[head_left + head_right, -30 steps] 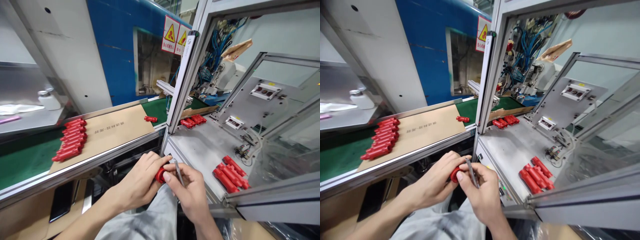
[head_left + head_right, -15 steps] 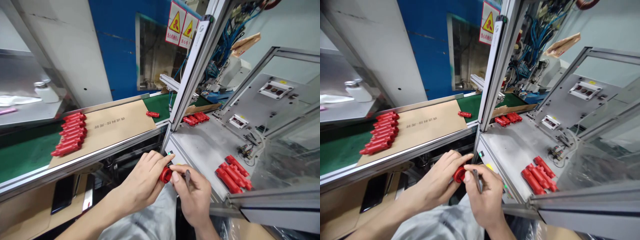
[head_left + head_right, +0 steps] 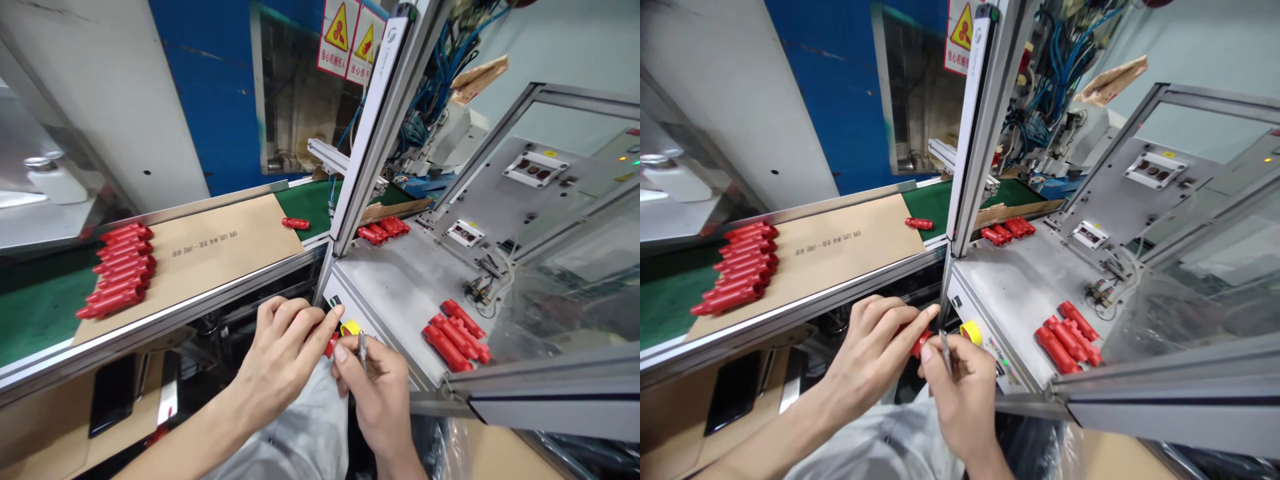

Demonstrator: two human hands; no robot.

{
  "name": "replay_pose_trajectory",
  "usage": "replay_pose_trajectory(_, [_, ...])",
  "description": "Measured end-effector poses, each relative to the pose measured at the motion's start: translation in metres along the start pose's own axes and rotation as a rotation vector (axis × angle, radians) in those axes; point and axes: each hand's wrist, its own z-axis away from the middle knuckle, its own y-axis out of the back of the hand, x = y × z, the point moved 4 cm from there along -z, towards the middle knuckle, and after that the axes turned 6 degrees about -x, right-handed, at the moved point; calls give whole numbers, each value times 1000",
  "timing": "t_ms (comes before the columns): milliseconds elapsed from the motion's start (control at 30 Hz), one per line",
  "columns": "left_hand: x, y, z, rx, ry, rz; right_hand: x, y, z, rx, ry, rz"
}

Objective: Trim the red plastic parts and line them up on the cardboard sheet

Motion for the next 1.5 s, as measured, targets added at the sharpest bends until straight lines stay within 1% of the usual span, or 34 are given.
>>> replay_pose_trajectory(133, [0, 2, 0, 2, -7, -6, 2, -5, 0, 11, 49, 46])
replay_pose_trajectory(167, [0, 1, 0, -2, -2, -7, 4, -7, -1, 30, 45, 16])
replay_pose_trajectory(233, [-2, -3, 2, -8, 22, 9, 9, -10, -4, 79, 17, -134])
replay_pose_trajectory(267, [-3, -6, 4, -12, 46, 53, 11, -11, -6, 92, 1, -231])
replay_pose_trajectory(300, [-5, -8, 6, -16, 86, 143, 12, -12, -7, 90, -15, -316])
replay_pose_trajectory(333, [-9, -11, 8, -25, 146, 289, 12, -12, -9, 69, -33, -403])
replay_pose_trajectory(367, [-13, -15, 11, -45, 237, 499, 11, -11, -10, 41, -53, -501])
replay_pose_trajectory(433, [-21, -25, 19, -110, 490, 1072, 10, -5, -12, 28, -91, -747])
replay_pose_trajectory(500, [-22, -32, 26, -144, 744, 1669, 15, 7, -11, 96, -148, -970])
replay_pose_trajectory(533, [-21, -33, 28, -133, 834, 1896, 21, 12, -10, 141, -191, -1021])
replay_pose_trajectory(567, [-20, -32, 28, -102, 888, 2051, 28, 17, -8, 177, -243, -1019])
replay_pose_trajectory(600, [-20, -31, 27, -60, 910, 2135, 37, 19, -6, 194, -303, -995])
replay_pose_trajectory(633, [-21, -29, 25, -21, 915, 2163, 47, 20, -3, 195, -361, -964])
replay_pose_trajectory(667, [-21, -28, 24, 11, 911, 2161, 57, 20, 1, 191, -401, -928])
replay_pose_trajectory(733, [-22, -27, 22, 51, 895, 2136, 74, 18, 8, 179, -430, -841])
replay_pose_trajectory(800, [-23, -29, 22, 80, 883, 2119, 84, 15, 16, 158, -417, -746])
replay_pose_trajectory(900, [-23, -32, 23, 114, 854, 2096, 86, 16, 29, 93, -361, -554])
replay_pose_trajectory(967, [-23, -33, 23, 114, 833, 2089, 84, 20, 38, 13, -319, -417])
replay_pose_trajectory(1067, [-22, -32, 23, 102, 805, 2114, 83, 27, 50, -157, -296, -275])
replay_pose_trajectory(1133, [-22, -30, 24, 94, 784, 2171, 81, 31, 53, -253, -251, -173])
replay_pose_trajectory(1200, [-20, -29, 24, 67, 745, 2250, 74, 35, 52, -265, -171, -3])
replay_pose_trajectory(1267, [-19, -29, 26, 48, 683, 2308, 62, 39, 46, -190, -69, 203])
replay_pose_trajectory(1333, [-19, -30, 29, 60, 617, 2315, 47, 40, 38, -108, 40, 379])
replay_pose_trajectory(1400, [-21, -32, 32, 78, 583, 2288, 30, 41, 31, -55, 162, 508])
replay_pose_trajectory(1500, [-24, -35, 37, 83, 570, 2201, 7, 40, 24, -8, 302, 675])
